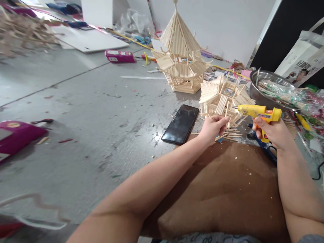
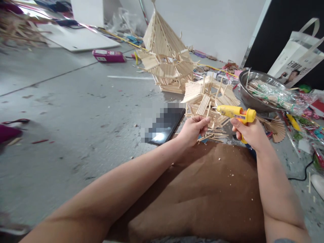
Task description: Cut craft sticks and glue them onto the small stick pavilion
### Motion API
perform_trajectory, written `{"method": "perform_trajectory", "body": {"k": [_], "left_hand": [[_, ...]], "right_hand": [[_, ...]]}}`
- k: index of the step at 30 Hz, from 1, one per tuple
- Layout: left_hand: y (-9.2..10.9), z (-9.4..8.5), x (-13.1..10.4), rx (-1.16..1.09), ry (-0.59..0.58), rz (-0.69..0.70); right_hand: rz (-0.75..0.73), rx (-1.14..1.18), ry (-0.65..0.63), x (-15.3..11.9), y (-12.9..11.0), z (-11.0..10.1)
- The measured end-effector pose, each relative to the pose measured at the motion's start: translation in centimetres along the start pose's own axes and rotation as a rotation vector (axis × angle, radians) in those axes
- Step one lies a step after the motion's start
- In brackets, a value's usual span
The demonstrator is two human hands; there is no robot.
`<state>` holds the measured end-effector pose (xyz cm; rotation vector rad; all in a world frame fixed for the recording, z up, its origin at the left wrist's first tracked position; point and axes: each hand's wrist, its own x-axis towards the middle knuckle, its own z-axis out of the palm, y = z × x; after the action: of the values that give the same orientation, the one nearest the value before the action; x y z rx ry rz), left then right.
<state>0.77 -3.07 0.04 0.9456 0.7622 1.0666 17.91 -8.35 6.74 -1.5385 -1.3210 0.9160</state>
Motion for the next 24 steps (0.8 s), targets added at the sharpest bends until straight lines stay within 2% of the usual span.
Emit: {"method": "perform_trajectory", "body": {"k": [8,14,24], "left_hand": [[0.1,-0.4,0.8,-0.052,0.005,-0.060],[0.1,-0.4,0.9,-0.042,-0.002,-0.031],[0.1,-0.2,0.9,-0.037,0.060,-0.029]], "right_hand": [[-0.039,-0.037,0.006,0.6,0.9,0.8],[-0.055,-0.062,0.018,0.8,1.1,1.2],[-0.103,-0.134,0.073,1.6,2.7,1.5]]}}
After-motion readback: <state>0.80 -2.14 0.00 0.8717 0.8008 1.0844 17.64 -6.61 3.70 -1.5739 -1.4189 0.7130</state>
